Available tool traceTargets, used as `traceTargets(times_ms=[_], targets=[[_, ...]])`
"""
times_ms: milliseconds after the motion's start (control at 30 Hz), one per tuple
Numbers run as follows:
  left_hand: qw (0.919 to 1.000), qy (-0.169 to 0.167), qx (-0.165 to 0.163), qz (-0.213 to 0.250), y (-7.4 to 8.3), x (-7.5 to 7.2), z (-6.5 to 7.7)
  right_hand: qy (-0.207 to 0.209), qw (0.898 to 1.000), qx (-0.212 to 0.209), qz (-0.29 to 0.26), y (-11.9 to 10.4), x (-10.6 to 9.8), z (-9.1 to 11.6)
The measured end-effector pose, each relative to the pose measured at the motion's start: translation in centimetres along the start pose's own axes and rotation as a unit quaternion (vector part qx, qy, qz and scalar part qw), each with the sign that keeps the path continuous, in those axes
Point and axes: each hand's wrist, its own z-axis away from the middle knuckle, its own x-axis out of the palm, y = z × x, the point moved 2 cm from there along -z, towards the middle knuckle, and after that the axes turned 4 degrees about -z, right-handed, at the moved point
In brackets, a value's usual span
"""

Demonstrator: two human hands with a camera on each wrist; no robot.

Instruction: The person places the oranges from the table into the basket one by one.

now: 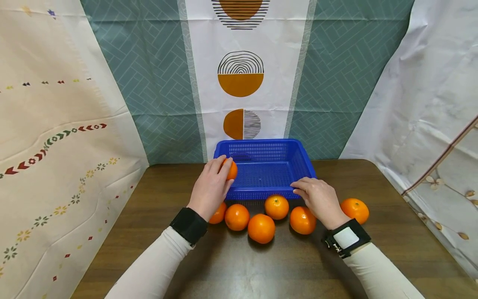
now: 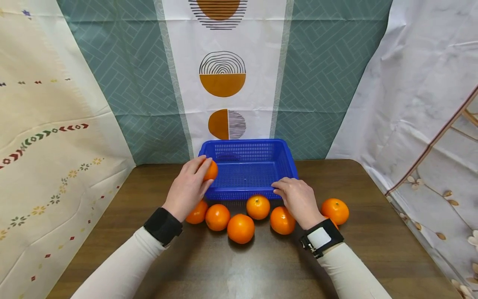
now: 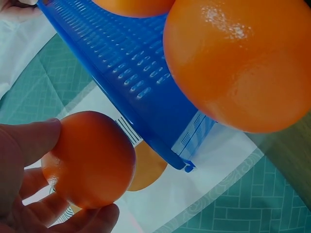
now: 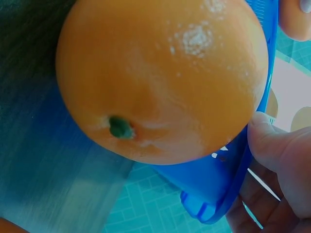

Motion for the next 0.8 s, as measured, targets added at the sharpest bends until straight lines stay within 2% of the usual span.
traceTargets(times_ms=[800], targets=[[0.9986, -0.049, -0.006, -0.016, -0.8, 2.1, -2.5, 0.001, 1.000, 0.005, -0.002, 0.0, 0.0, 0.0]])
